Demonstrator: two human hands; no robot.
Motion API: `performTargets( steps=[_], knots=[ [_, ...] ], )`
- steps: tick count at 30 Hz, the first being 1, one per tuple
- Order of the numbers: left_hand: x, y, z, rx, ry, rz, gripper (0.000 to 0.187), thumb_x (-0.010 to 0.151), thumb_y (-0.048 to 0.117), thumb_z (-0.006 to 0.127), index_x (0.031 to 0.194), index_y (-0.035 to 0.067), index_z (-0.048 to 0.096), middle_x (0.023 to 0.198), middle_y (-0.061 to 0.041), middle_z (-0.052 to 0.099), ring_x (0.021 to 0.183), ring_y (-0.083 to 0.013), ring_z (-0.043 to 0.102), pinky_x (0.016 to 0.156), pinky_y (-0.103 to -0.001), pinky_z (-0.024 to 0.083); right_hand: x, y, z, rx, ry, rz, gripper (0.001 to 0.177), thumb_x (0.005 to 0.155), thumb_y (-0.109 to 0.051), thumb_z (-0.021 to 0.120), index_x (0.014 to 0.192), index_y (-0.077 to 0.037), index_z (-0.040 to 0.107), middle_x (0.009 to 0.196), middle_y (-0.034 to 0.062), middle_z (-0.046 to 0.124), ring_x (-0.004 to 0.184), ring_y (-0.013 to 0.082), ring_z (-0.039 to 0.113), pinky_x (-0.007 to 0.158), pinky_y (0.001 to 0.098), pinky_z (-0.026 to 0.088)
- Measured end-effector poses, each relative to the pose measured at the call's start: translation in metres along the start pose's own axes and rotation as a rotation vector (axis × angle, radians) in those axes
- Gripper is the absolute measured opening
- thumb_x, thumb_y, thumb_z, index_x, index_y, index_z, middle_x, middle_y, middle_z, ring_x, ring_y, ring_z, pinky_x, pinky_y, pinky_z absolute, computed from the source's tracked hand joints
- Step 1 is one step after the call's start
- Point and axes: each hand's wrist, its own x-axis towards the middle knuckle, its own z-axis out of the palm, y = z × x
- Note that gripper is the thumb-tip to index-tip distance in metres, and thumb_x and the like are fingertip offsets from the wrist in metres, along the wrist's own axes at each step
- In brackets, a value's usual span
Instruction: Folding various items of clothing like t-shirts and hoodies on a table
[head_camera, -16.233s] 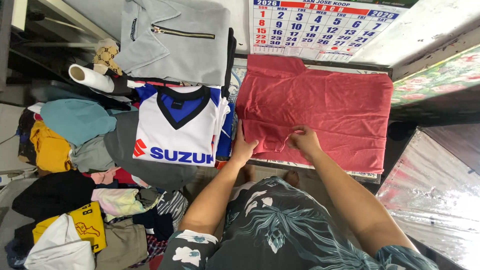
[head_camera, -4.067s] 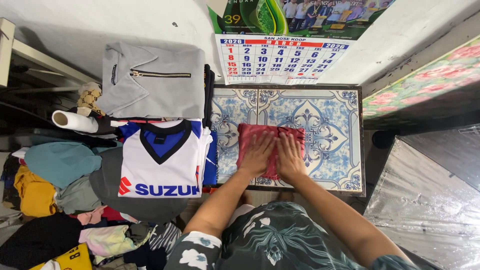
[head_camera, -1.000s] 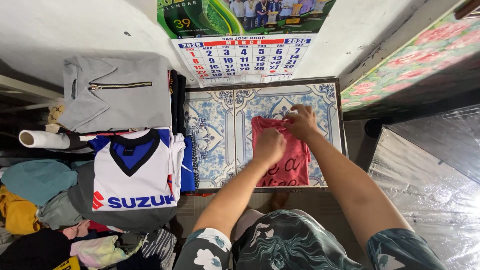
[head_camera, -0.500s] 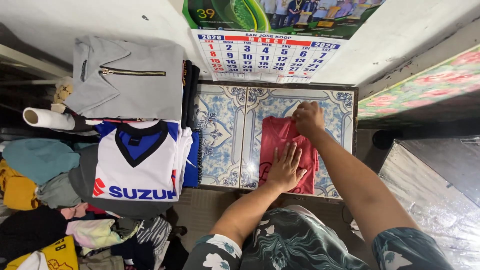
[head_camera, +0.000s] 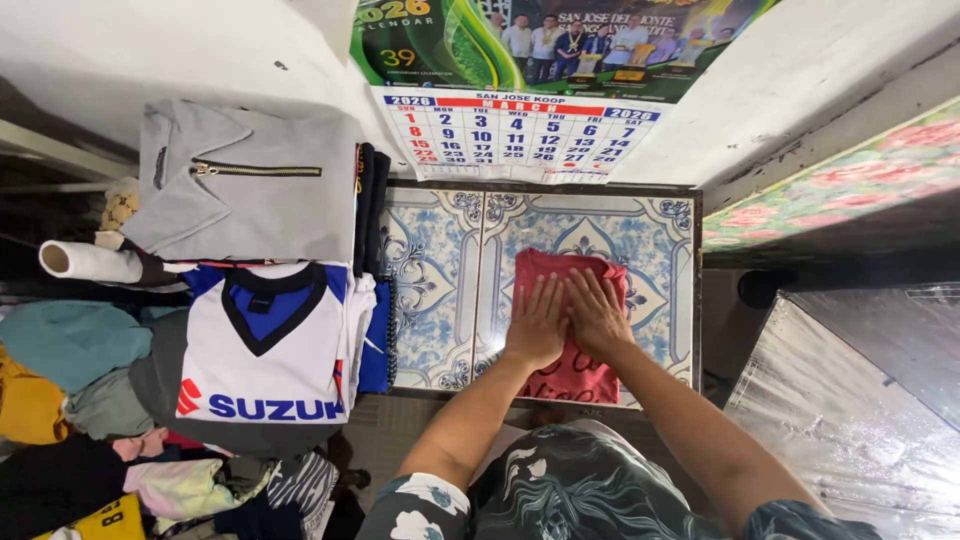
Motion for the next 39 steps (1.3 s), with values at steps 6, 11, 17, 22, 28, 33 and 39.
performTargets(
  steps=[6,11,17,22,28,33,39],
  knots=[
    [0.018,0.005,-0.040,0.129,-0.424,-0.190,0.075,0.081,0.051,0.029,0.143,0.014,0.009,0.150,-0.013,0.001,0.137,-0.0352,-0.004,0.106,-0.058,-0.001,0.009,0.028,-0.006,-0.023,-0.353,0.451,0.075,0.087,-0.066,0.013,0.144,-0.017,0.011,0.151,-0.0002,-0.002,0.137,0.0225,-0.006,0.107,0.0475,-0.008],
    [0.021,0.015,-0.047,0.091,-0.498,-0.266,0.077,0.083,0.049,0.032,0.142,0.005,0.007,0.149,-0.018,-0.002,0.137,-0.0350,-0.007,0.106,-0.058,-0.003,0.009,0.031,-0.043,0.090,-0.281,0.728,0.070,0.092,-0.054,0.012,0.143,-0.006,0.001,0.149,0.0115,-0.011,0.136,0.0288,-0.012,0.108,0.0506,-0.008],
    [-0.023,0.034,-0.006,0.134,-0.398,-0.080,0.074,0.086,0.051,0.027,0.141,0.003,0.013,0.149,-0.017,0.007,0.138,-0.0311,0.001,0.108,-0.056,0.000,-0.009,-0.014,-0.046,0.068,-0.448,0.439,0.067,0.091,-0.052,0.015,0.143,-0.010,0.011,0.151,0.0079,-0.001,0.138,0.0279,-0.006,0.110,0.0492,0.003],
    [-0.064,0.034,-0.023,0.093,-0.366,-0.029,0.074,0.088,0.053,0.029,0.140,0.003,0.014,0.146,-0.019,0.013,0.135,-0.0359,0.011,0.106,-0.058,0.004,-0.028,0.010,-0.021,0.000,-0.394,0.578,0.072,0.089,-0.060,0.015,0.144,-0.014,0.007,0.151,0.0052,-0.001,0.138,0.0274,-0.004,0.108,0.0529,-0.001],
    [-0.084,0.026,-0.067,0.065,-0.520,-0.305,0.078,0.089,0.057,0.017,0.141,0.001,0.004,0.147,-0.021,0.003,0.136,-0.0372,-0.001,0.105,-0.059,-0.002,-0.034,0.011,-0.028,0.031,-0.317,0.840,0.075,0.087,-0.058,0.028,0.141,-0.009,0.015,0.144,0.0129,0.012,0.131,0.0356,0.010,0.103,0.0553,0.012],
    [-0.093,0.008,-0.038,0.057,-0.340,-0.410,0.072,0.087,0.043,0.040,0.139,-0.001,0.015,0.145,-0.021,0.016,0.134,-0.0350,0.012,0.104,-0.057,0.004,-0.067,0.000,-0.010,0.172,-0.273,1.039,0.084,0.076,-0.073,0.040,0.133,-0.010,0.036,0.125,0.0177,0.042,0.117,0.0367,0.041,0.097,0.0455,0.034],
    [-0.039,-0.009,0.005,-0.464,-0.115,-0.908,0.094,0.064,0.041,0.067,0.139,0.008,0.020,0.128,-0.016,0.040,0.119,-0.0353,0.039,0.096,-0.047,0.033,-0.064,-0.003,0.005,0.184,-0.317,0.936,0.069,0.069,-0.070,0.056,0.112,-0.016,0.055,0.112,0.0083,0.047,0.112,0.0278,0.046,0.095,0.0373,0.036]
  ],
)
